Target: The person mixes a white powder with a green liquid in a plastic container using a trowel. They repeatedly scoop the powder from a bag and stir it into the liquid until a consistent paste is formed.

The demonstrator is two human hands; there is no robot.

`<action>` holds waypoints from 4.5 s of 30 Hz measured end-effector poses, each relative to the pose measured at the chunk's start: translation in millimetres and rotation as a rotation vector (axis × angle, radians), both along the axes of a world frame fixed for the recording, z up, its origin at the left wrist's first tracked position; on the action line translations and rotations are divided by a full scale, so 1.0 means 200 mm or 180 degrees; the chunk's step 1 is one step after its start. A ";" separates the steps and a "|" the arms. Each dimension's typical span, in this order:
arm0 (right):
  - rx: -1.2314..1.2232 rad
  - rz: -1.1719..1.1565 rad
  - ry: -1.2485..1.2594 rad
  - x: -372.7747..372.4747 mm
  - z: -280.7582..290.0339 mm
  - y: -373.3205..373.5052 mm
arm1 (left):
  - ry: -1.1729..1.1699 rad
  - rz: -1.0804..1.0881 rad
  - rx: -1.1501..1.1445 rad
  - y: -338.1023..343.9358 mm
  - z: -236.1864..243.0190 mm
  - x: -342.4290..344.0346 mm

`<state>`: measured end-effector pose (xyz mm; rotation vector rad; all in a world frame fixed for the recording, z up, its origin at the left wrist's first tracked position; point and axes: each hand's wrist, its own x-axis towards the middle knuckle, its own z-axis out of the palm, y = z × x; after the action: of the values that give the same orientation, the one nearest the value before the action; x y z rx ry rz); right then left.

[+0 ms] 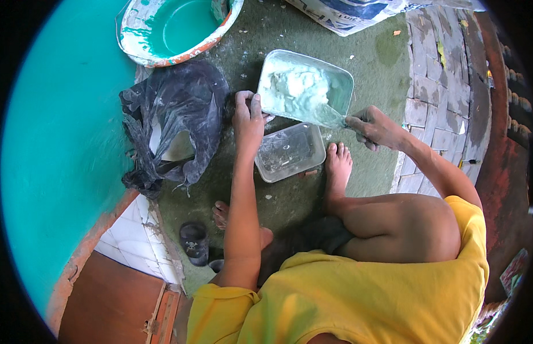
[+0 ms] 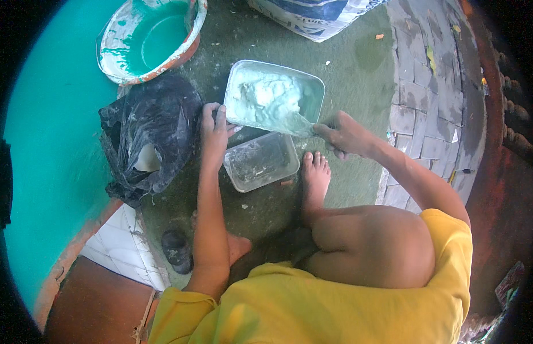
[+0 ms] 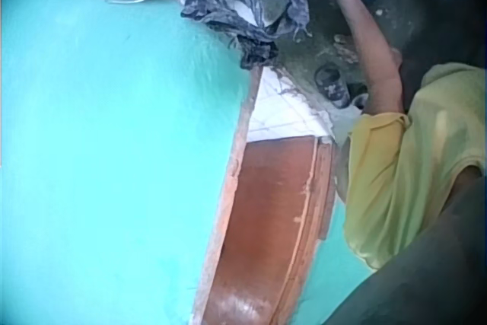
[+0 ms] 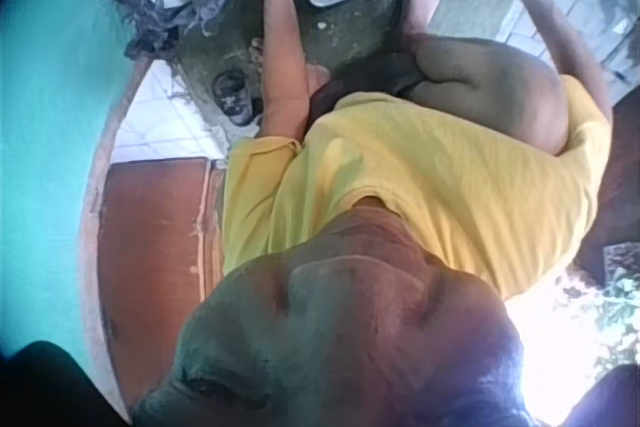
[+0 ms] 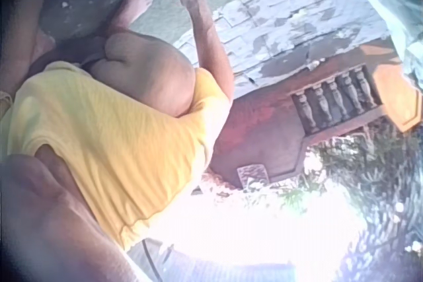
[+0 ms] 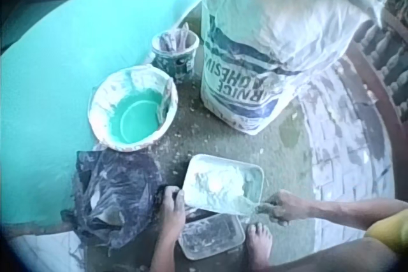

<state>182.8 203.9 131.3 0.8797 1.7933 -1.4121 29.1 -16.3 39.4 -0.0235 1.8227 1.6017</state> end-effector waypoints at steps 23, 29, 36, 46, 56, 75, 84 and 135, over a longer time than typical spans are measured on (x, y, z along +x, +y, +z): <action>0.2893 0.2460 0.1750 -0.22 -0.07 -0.05 | 0.0005 -0.0227 -0.0161 -0.01 0.02 0.00; 0.3168 0.3157 0.2012 -0.10 -0.13 -0.01 | -0.0114 -0.0200 -0.0116 0.00 0.04 -0.01; 0.2684 0.2915 0.1517 -0.11 0.21 0.13 | -0.0092 -0.0168 -0.0086 -0.01 0.05 0.00; 0.2568 0.4077 0.2009 -0.34 0.04 0.13 | -0.0161 -0.0277 -0.0115 0.01 0.06 -0.01; 0.2706 0.3487 0.1967 -0.51 0.16 0.04 | -0.0376 -0.0292 -0.0044 -0.02 0.06 -0.03; 0.2971 0.3744 0.2302 -0.31 0.01 0.01 | -0.0295 -0.0242 -0.0028 -0.02 0.05 -0.03; 0.2456 0.3479 0.1433 -0.28 0.22 0.11 | -0.0339 -0.0197 -0.0043 -0.05 0.03 -0.02; 0.2507 0.3372 0.2186 -0.28 0.04 0.06 | -0.0341 -0.0356 -0.0067 -0.02 0.05 -0.04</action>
<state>127.5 214.9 139.5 -0.3710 2.7506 -0.2651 21.4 -19.9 48.6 -0.0161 1.7281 1.4757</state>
